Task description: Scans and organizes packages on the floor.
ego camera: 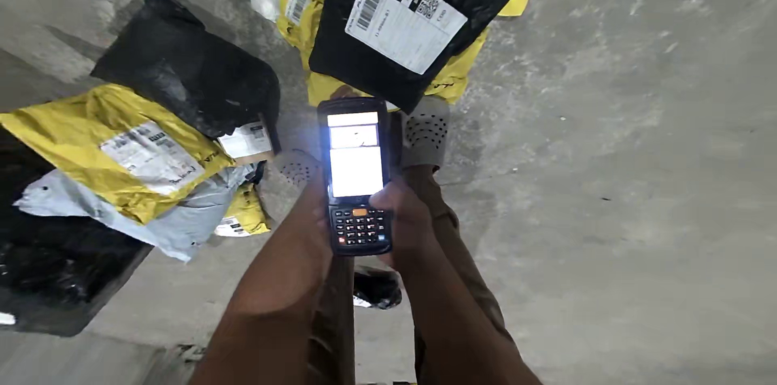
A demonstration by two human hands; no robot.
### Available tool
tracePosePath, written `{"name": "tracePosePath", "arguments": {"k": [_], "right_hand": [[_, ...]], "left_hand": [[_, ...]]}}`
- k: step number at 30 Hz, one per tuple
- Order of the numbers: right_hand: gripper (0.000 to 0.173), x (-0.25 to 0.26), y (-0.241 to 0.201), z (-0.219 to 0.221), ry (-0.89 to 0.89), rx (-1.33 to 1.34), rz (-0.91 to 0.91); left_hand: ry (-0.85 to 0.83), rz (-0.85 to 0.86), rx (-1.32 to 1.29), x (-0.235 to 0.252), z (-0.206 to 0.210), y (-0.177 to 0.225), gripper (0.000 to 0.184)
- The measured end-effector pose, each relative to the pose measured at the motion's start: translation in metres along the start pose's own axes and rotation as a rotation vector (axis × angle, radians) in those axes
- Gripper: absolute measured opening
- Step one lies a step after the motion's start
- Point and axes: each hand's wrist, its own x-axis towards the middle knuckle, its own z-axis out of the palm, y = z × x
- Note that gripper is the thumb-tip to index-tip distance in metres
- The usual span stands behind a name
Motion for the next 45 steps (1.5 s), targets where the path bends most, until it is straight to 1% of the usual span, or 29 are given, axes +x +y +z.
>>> {"name": "tracePosePath", "arguments": {"k": [1, 2, 3, 4, 6, 9, 12, 13, 14, 15, 16, 17, 18, 19, 20, 23, 24, 27, 29, 31, 34, 36, 38, 39, 41, 42, 43, 44, 45], "right_hand": [[0.069, 0.000, -0.001, -0.002, -0.041, -0.012, -0.028], [0.068, -0.001, -0.003, -0.002, -0.053, -0.033, -0.053], [0.065, -0.001, -0.006, 0.000, -0.027, -0.085, -0.075], [0.065, -0.002, -0.008, 0.002, 0.007, -0.153, -0.094], [0.063, -0.002, -0.012, 0.006, 0.053, -0.244, -0.127], [0.054, -0.003, -0.014, 0.004, 0.073, -0.248, -0.164], [0.050, -0.005, -0.017, 0.003, 0.120, -0.275, -0.150], [0.048, -0.006, -0.019, 0.005, 0.156, -0.293, -0.132], [0.047, -0.006, -0.020, 0.005, 0.169, -0.294, -0.123], [0.048, -0.007, -0.020, 0.005, 0.163, -0.271, -0.119], [0.050, -0.007, -0.019, 0.004, 0.146, -0.228, -0.116], [0.052, -0.006, -0.017, 0.004, 0.124, -0.176, -0.111], [0.057, -0.005, -0.015, 0.004, 0.095, -0.128, -0.091], [0.064, -0.004, -0.014, 0.004, 0.065, -0.081, -0.055], [0.067, -0.003, -0.013, 0.004, 0.048, -0.027, -0.010], [0.065, 0.001, -0.007, 0.003, 0.002, 0.124, 0.105], [0.065, 0.002, -0.004, 0.000, -0.023, 0.162, 0.132], [0.062, 0.007, 0.005, -0.005, -0.109, 0.185, 0.182], [0.062, 0.009, 0.011, -0.004, -0.167, 0.198, 0.218], [0.064, 0.011, 0.016, -0.001, -0.208, 0.239, 0.274], [0.066, 0.011, 0.022, 0.005, -0.170, 0.276, 0.323], [0.067, 0.011, 0.026, 0.007, -0.107, 0.277, 0.299], [0.066, 0.011, 0.031, 0.007, -0.045, 0.284, 0.248], [0.065, 0.010, 0.032, 0.006, -0.001, 0.283, 0.217], [0.064, 0.009, 0.033, 0.004, 0.105, 0.276, 0.158], [0.065, 0.009, 0.034, 0.002, 0.162, 0.278, 0.134], [0.065, 0.009, 0.034, 0.000, 0.206, 0.287, 0.112], [0.065, 0.009, 0.033, -0.002, 0.226, 0.296, 0.085], [0.065, 0.009, 0.032, -0.003, 0.234, 0.312, 0.060]], "left_hand": [[0.176, -0.008, -0.153, 0.008, 0.024, 0.001, 0.050], [0.260, -0.155, -0.294, 0.012, 0.037, 0.022, 0.047], [0.316, -0.277, -0.392, 0.018, 0.044, 0.036, 0.043], [0.346, -0.335, -0.439, 0.024, 0.046, 0.041, 0.037], [0.337, -0.364, -0.481, 0.032, 0.044, 0.041, 0.029], [0.273, -0.358, -0.563, 0.034, 0.035, 0.039, 0.019], [0.114, -0.219, -0.706, 0.040, 0.013, 0.015, 0.007], [0.057, -0.251, -0.671, 0.040, 0.000, 0.020, 0.009], [0.065, -0.323, -0.607, 0.035, -0.012, 0.036, 0.011], [0.117, -0.369, -0.579, 0.026, -0.021, 0.054, 0.012], [0.204, -0.376, -0.551, 0.022, -0.027, 0.060, 0.010], [0.285, -0.363, -0.508, 0.023, -0.034, 0.057, 0.009], [0.329, -0.336, -0.459, 0.025, -0.043, 0.051, 0.019], [0.344, -0.307, -0.424, 0.026, -0.052, 0.049, 0.030], [0.344, -0.263, -0.417, 0.027, -0.061, 0.049, 0.038], [0.346, -0.118, -0.485, 0.029, -0.090, 0.051, 0.045], [0.353, -0.073, -0.493, 0.032, -0.100, 0.051, 0.044], [0.351, 0.007, -0.436, 0.027, -0.127, 0.057, 0.051], [0.342, 0.049, -0.391, 0.015, -0.145, 0.063, 0.053], [0.366, 0.061, -0.290, -0.008, -0.164, 0.070, 0.057], [0.468, 0.003, -0.105, -0.056, -0.206, 0.070, 0.058], [0.598, -0.067, 0.003, -0.091, -0.250, 0.047, 0.058], [0.819, -0.146, 0.134, -0.119, -0.292, 0.015, 0.059], [0.950, -0.194, 0.212, -0.128, -0.301, 0.009, 0.060], [1.176, -0.345, 0.362, -0.128, -0.292, 0.023, 0.056], [1.205, -0.369, 0.476, -0.127, -0.289, 0.020, 0.057], [1.135, -0.322, 0.586, -0.126, -0.286, 0.012, 0.061], [1.015, -0.241, 0.684, -0.123, -0.282, -0.003, 0.067], [0.886, -0.121, 0.714, -0.115, -0.270, -0.012, 0.073]]}}
